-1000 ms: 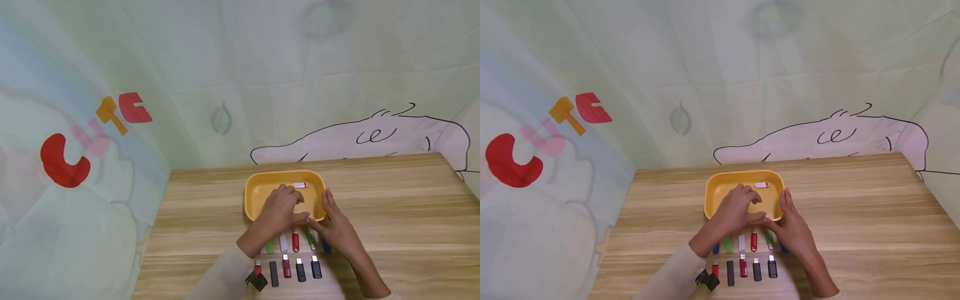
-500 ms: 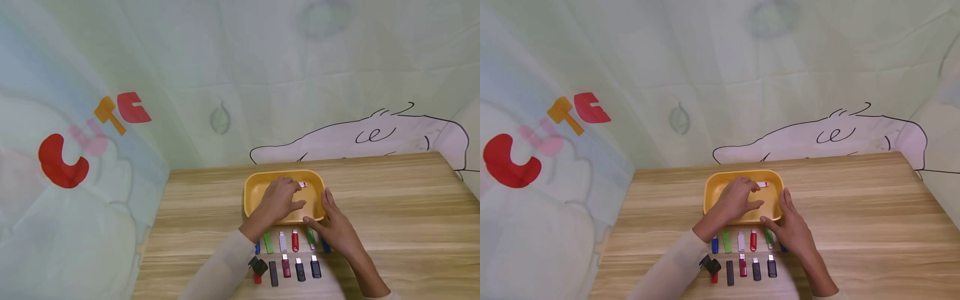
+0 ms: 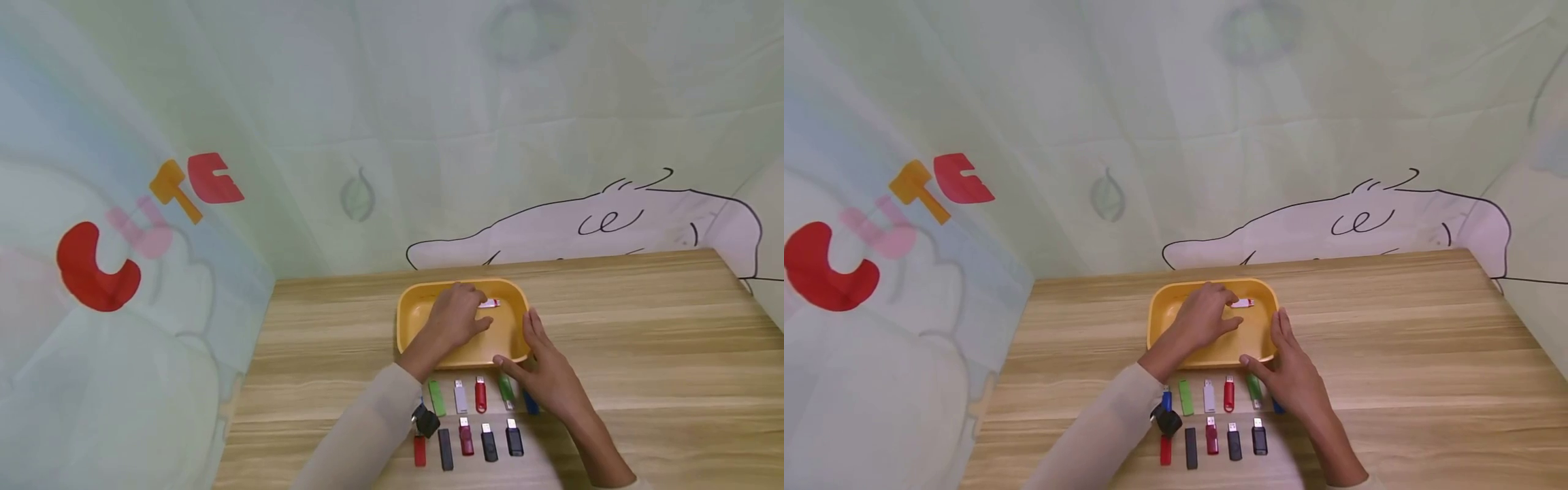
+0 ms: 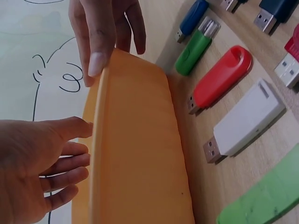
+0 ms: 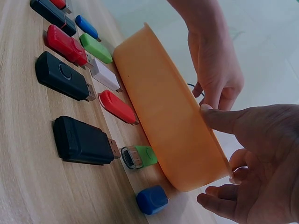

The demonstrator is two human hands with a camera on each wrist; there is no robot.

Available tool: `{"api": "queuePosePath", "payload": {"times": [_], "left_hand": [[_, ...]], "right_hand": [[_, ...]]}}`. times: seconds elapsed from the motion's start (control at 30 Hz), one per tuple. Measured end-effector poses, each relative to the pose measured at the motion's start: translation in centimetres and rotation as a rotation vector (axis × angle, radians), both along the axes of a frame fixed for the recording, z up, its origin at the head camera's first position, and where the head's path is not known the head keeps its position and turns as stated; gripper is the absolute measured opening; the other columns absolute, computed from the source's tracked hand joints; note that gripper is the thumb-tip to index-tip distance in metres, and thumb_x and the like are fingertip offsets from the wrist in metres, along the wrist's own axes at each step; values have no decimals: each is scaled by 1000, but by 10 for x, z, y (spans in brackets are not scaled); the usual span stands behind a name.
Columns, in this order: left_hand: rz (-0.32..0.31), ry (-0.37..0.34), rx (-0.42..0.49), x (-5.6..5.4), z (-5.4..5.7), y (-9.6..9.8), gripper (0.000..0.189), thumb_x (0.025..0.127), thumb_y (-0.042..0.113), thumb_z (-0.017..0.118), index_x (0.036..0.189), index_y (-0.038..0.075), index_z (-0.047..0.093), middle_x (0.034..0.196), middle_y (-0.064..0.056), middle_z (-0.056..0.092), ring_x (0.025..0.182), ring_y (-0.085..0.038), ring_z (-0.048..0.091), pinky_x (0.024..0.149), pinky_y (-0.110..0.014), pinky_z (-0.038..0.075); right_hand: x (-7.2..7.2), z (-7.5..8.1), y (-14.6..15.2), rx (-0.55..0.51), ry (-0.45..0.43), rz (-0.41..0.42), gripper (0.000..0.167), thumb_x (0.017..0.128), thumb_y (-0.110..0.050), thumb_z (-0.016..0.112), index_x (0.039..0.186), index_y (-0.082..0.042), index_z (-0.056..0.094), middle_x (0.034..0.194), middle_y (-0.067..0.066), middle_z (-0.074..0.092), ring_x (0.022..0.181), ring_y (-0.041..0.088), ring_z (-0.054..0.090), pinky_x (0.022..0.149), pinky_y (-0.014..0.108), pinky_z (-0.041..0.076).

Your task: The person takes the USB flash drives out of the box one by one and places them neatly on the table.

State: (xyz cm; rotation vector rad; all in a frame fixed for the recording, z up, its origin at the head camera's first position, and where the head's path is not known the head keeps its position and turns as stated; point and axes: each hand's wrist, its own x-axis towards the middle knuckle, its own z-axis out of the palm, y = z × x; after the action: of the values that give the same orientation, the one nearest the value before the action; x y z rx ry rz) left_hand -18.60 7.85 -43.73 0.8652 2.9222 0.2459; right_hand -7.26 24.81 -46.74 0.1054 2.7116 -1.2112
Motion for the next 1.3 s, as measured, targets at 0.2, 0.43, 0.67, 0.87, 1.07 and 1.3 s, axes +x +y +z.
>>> {"api": "queuePosePath", "payload": {"times": [0.2,0.43,0.67,0.87,1.07,1.3], "left_hand": [[33,-37,-38,-7,-5,4,41,96,40,79,128,15,76,125,0,74,112,-17,64,102,-31,53],[24,-17,-62,-10,-13,9,41,95,41,81,127,16,76,122,2,75,113,-17,66,101,-32,54],[40,-26,-86,-13,-19,12,38,95,39,80,126,17,77,124,2,73,111,-16,64,101,-33,53],[29,-25,-106,-15,-24,11,31,97,37,79,121,17,78,122,1,72,109,-17,63,95,-34,52],[22,-25,-116,-16,-29,14,29,99,37,76,122,19,78,122,0,70,109,-18,61,95,-36,52],[3,2,-150,-15,-31,18,25,100,37,75,121,25,80,117,2,70,108,-16,59,91,-33,50]], "right_hand": [[0,0,-1,0,-4,-4,105,97,-53,73,168,-4,13,178,14,0,161,50,13,124,69,20],[0,0,-1,3,-3,-6,105,97,-52,73,168,-4,12,178,14,1,161,50,12,124,68,20],[1,-1,0,1,20,3,105,97,-53,73,167,-1,14,178,16,2,161,48,13,125,67,20],[1,-1,0,5,19,1,104,98,-53,73,167,-2,14,178,15,2,161,48,13,125,67,20],[0,-1,1,12,16,2,105,98,-53,72,168,-3,13,178,15,1,161,49,13,125,67,20],[1,-1,1,8,10,2,103,98,-53,72,167,-2,14,178,15,0,161,50,13,125,67,20]]}}
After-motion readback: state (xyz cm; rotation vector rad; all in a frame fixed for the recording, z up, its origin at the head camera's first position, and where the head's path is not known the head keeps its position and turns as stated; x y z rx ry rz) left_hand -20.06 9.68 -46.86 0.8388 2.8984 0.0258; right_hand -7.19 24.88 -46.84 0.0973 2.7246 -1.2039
